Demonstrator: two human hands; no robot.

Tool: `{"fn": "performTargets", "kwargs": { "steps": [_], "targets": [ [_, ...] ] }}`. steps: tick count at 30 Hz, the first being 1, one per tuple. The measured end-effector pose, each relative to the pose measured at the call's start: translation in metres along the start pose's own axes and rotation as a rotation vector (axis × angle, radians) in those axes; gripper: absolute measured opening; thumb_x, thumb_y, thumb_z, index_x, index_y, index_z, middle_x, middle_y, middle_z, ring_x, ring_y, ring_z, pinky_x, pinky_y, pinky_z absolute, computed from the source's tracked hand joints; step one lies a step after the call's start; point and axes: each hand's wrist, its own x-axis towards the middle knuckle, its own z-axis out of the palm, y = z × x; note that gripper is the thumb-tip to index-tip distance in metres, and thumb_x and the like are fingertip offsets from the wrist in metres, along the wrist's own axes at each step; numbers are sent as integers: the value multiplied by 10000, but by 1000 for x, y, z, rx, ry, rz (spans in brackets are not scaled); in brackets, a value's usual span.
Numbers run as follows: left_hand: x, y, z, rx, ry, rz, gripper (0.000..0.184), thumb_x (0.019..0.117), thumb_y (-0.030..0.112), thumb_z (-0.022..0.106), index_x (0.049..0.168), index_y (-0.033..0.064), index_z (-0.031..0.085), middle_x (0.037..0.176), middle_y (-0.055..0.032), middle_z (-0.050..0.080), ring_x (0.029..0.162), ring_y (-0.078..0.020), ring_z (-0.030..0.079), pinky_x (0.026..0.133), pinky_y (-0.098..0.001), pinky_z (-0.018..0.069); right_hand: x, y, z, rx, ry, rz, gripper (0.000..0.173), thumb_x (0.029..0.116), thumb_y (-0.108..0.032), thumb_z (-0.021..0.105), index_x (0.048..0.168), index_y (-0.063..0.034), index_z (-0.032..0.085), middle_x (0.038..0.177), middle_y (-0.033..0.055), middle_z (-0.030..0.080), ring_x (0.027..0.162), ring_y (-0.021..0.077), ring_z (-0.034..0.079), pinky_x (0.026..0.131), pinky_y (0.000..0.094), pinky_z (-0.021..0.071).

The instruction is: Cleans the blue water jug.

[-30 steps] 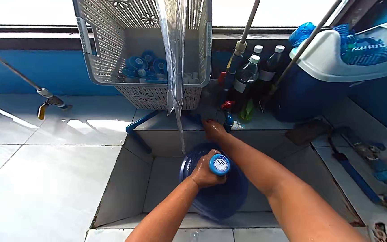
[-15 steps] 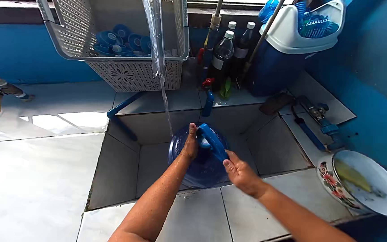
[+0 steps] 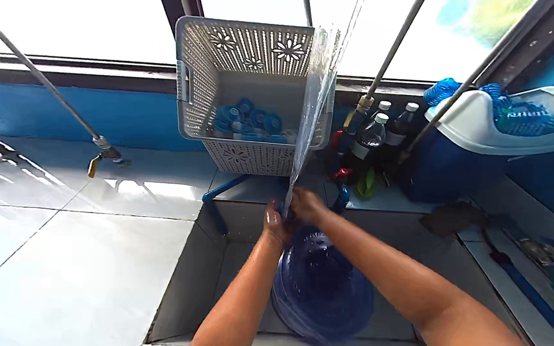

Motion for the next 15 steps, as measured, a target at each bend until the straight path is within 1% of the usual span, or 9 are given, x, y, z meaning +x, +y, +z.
{"fn": "performTargets", "kwargs": {
  "steps": [2, 3, 5, 7, 9, 10, 11, 13, 15],
  "targets": [
    [14, -4, -8, 16, -124, 47, 499, 1130, 313, 107, 1414, -3, 368, 1143, -164, 584, 962, -221, 635, 815, -374, 559, -28, -36, 27, 17, -59, -95, 636, 1099, -375, 375, 1562, 59, 342, 1627, 294, 305, 1541, 432, 237, 1243, 623, 141],
    [3, -1, -1, -5, -143, 19, 511, 1134, 316, 88, 1443, -1, 345, 1167, -162, 571, 988, -215, 622, 850, -358, 537, -33, -42, 30, -17, -39, -99, 646, 1099, -388, 374, 1569, 53, 332, 1630, 291, 302, 1543, 434, 233, 1242, 626, 140],
    [-43, 9, 20, -35, -36, -80, 496, 1126, 360, 137, 1240, 67, 522, 978, -106, 624, 860, -201, 620, 767, -388, 535, -31, -32, 21, 4, 54, -75, 523, 1070, -271, 496, 1484, 48, 471, 1492, 307, 486, 1421, 451, 432, 1174, 621, 322],
    [-72, 18, 20, 93, -75, -27, 464, 1123, 320, 153, 1167, 64, 538, 914, -73, 623, 813, -151, 624, 718, -325, 539, -63, -58, 2, -32, 42, -35, 483, 1066, -193, 498, 1466, 76, 478, 1493, 319, 475, 1429, 452, 418, 1186, 588, 313],
    [-87, 38, 19, 321, -112, 102, 433, 1126, 190, 160, 1368, -34, 441, 1164, -137, 599, 1035, -160, 603, 919, -289, 510, -106, -121, -15, -91, -132, 118, 514, 1111, -207, 390, 1574, 13, 343, 1655, 180, 327, 1557, 291, 256, 1266, 456, 175],
    [-90, 43, 15, 357, -119, 108, 436, 1133, 152, 175, 1457, -63, 375, 1309, -183, 577, 1161, -191, 588, 1020, -301, 477, -112, -121, -1, -43, -105, 63, 530, 1120, -210, 343, 1588, 34, 294, 1679, 188, 268, 1584, 285, 183, 1290, 446, 101],
    [-91, 44, 14, 353, -96, 116, 430, 1138, 157, 200, 1445, -58, 409, 1285, -185, 605, 1130, -199, 612, 988, -310, 500, -104, -106, 13, 24, -11, -15, 534, 1112, -205, 357, 1572, 64, 311, 1664, 226, 280, 1581, 315, 190, 1292, 460, 91],
    [-96, 33, 11, 177, -107, 62, 422, 1131, 300, 190, 1237, 71, 527, 992, -83, 645, 889, -168, 646, 779, -336, 548, -71, -64, 25, 110, 176, -87, 503, 1098, -156, 391, 1535, 91, 364, 1613, 290, 338, 1537, 394, 273, 1269, 508, 187],
    [-97, 25, 1, 70, -200, -21, 487, 1122, 395, 166, 1145, 115, 564, 878, -57, 633, 803, -174, 638, 733, -366, 546, -65, -51, 32, 109, 233, -100, 477, 1101, -139, 353, 1504, 112, 397, 1583, 335, 348, 1510, 460, 297, 1246, 554, 235]
  ]
}}
